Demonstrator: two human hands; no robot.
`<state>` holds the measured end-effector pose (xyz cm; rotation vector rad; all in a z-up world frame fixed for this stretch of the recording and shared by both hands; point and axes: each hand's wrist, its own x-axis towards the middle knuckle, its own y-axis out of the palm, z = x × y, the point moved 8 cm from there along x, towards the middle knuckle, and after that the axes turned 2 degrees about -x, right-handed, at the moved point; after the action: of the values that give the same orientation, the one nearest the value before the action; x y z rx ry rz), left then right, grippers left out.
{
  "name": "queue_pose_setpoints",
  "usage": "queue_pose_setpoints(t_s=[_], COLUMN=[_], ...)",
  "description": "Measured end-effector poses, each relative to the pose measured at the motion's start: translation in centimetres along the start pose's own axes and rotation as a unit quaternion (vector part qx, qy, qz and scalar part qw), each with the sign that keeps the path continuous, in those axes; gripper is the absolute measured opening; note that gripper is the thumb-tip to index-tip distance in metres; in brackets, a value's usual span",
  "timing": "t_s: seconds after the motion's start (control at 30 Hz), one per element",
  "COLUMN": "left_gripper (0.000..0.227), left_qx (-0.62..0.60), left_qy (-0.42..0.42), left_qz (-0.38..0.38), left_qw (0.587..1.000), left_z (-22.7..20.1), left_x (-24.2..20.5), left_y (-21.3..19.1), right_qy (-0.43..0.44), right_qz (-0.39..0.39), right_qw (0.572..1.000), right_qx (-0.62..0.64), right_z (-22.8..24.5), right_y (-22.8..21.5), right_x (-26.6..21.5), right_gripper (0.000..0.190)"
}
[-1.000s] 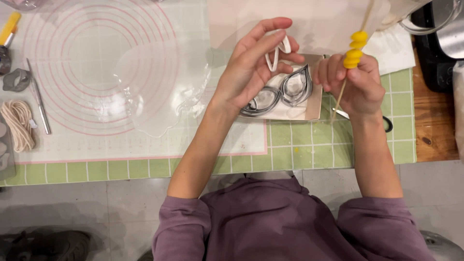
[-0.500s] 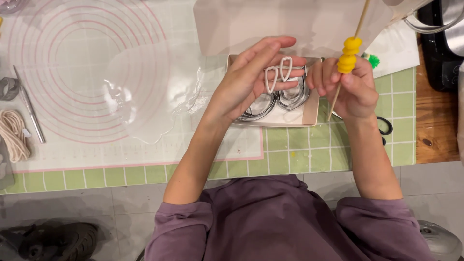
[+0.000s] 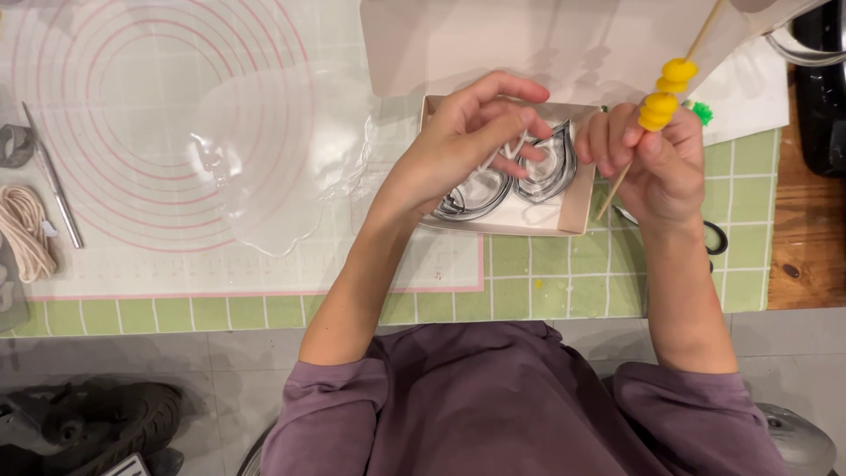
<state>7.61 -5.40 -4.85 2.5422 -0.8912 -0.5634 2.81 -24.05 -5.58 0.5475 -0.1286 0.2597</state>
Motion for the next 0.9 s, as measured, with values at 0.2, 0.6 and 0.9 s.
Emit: queue_pose_setpoints(t_s=[0.2,0.6,0.9], left_gripper=[0.030,0.011,0.009], left_qx=[0.192,0.373,0.392], left_qy=[0.080,0.036,0.002], left_qz=[-0.044,-0.009,0.032], left_qw=[0.977,0.927,0.919], left_z=[-0.6,-0.4,1.3], left_x=[0.0,-0.2,-0.2], left_y=[-0.4,1.7,2.9], right_qy=[0.006,0.022,0.018], right_qz=[0.000,-0.019,-0.026], right_qw=[1.000,1.000,0.999], right_qx=[0.008,0.008,-0.014], right_z=[-0.1,-0.4,-0.1], right_y=[-0.2,-0.8,-0.5], right_x=[0.0,-0.1,0.1], right_gripper=[0.021,0.024,0.024])
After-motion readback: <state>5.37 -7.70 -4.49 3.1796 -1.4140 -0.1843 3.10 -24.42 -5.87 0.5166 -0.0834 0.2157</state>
